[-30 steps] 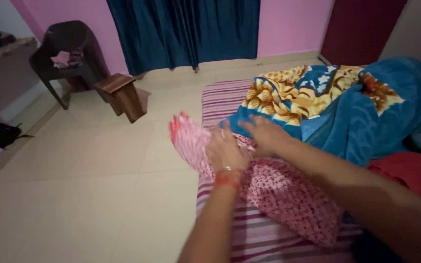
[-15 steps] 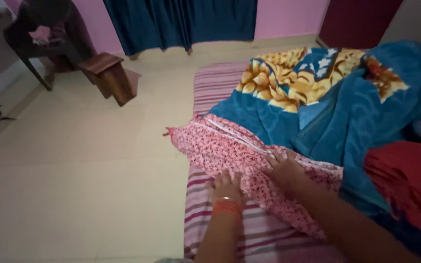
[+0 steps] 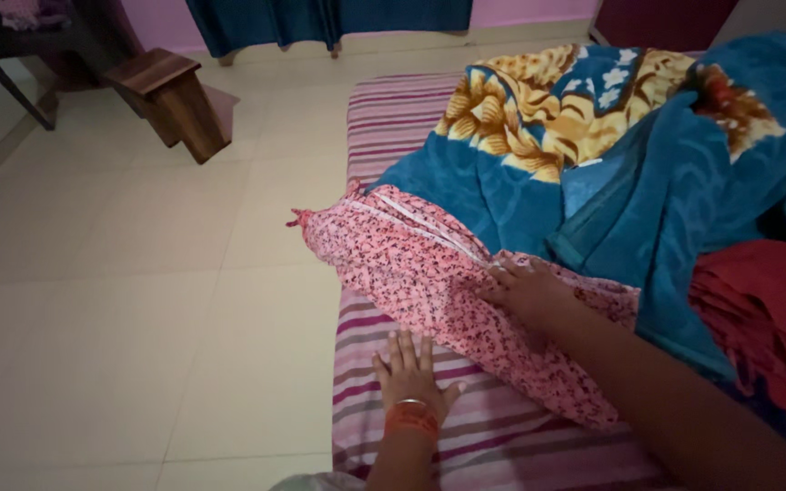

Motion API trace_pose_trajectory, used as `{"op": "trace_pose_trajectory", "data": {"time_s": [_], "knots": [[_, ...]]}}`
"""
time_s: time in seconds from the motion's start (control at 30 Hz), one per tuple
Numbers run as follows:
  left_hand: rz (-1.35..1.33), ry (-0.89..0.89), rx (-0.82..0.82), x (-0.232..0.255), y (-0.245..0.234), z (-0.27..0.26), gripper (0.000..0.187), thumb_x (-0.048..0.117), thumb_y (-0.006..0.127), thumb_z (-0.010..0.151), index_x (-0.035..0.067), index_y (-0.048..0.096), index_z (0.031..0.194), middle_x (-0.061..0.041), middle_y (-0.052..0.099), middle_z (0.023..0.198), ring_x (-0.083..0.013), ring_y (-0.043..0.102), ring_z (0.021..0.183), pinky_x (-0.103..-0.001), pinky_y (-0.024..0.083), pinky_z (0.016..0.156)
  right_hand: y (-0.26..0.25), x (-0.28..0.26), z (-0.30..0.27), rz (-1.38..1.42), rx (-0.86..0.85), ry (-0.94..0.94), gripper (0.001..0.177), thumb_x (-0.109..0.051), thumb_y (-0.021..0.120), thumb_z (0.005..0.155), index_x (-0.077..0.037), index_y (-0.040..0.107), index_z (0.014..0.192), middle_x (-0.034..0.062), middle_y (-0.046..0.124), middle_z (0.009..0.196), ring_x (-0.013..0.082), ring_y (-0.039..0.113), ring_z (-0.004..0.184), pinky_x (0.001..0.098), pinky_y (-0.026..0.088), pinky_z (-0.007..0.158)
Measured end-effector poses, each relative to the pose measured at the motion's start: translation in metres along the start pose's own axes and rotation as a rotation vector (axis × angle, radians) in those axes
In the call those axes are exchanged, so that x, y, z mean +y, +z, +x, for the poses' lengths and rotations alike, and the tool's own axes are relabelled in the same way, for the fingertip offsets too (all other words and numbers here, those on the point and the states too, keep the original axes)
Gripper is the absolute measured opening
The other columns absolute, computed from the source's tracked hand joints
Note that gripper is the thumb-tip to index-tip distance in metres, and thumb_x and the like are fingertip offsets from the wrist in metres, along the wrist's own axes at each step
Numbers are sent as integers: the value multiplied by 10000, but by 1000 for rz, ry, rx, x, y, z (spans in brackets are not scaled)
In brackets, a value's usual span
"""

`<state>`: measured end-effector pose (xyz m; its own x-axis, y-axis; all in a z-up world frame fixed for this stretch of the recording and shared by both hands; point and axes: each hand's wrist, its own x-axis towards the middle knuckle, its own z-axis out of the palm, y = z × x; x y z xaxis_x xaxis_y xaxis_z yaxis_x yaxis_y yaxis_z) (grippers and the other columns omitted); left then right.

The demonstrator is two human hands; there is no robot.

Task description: The person folds pink and red patterned clothes on a bed and places them into a black bin.

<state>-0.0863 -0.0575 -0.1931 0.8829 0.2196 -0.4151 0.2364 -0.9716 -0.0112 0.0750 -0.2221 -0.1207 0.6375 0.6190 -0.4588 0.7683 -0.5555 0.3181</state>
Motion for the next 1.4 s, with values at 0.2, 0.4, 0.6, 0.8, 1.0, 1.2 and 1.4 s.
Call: {"op": "trace_pose_trajectory", "data": {"time_s": [0.2,0.4,0.6,0.8,1.0,1.2,1.4], "knots": [[-33,35,-18,-5,2,2,1035,807,378,913,224,-47,1656,-161,-122,1721,-350,-82,1579,-632,16,1219,-10,-6,-5,-3,-15,3,1352,-328,1041,478,-384,275,1590,93,152,1696,310,109,1578,562,177,1244],[-50,23,18,-6,4,-8,1036,802,390,921,203,-17,1662,-143,-79,1739,-348,-54,1596,-637,21,1235,-4,-5,-5,-8,-2,16,1369,-342,1045,459,-396,271,1587,83,138,1706,311,94,1584,582,186,1240],[-31,27,10,-5,4,-6,1047,802,379,913,205,-45,1663,-145,-108,1731,-345,-65,1588,-639,28,1226,-2,-4,-1,9,-33,13,1367,-327,1048,469,-404,267,1589,71,133,1708,307,77,1589,577,182,1245],[-38,22,-13,-5,3,-5,1040,811,364,918,211,-48,1661,-144,-125,1729,-355,-70,1587,-631,26,1234,21,3,13,1,104,-17,1311,-304,1037,481,-420,304,1562,78,161,1686,318,100,1567,589,202,1213],[-22,20,3,-4,6,-3,1049,812,376,910,209,-39,1663,-143,-119,1728,-344,-68,1588,-634,36,1232,0,-3,0,10,-28,14,1376,-321,1050,466,-400,257,1589,79,113,1711,306,58,1590,570,173,1248],[-14,24,-15,-4,-2,-6,1039,807,402,914,209,-7,1658,-145,-84,1724,-352,-50,1587,-647,55,1228,-9,-2,-6,50,-1,19,1321,-271,1045,465,-397,319,1561,73,163,1693,306,116,1572,555,236,1223],[-216,23,-98,-11,-25,-3,970,723,556,884,192,191,1609,-124,72,1686,-336,72,1548,-644,126,1191,36,15,24,777,623,252,837,-240,883,606,-273,615,1399,145,680,1259,292,663,1148,410,556,970]]}}
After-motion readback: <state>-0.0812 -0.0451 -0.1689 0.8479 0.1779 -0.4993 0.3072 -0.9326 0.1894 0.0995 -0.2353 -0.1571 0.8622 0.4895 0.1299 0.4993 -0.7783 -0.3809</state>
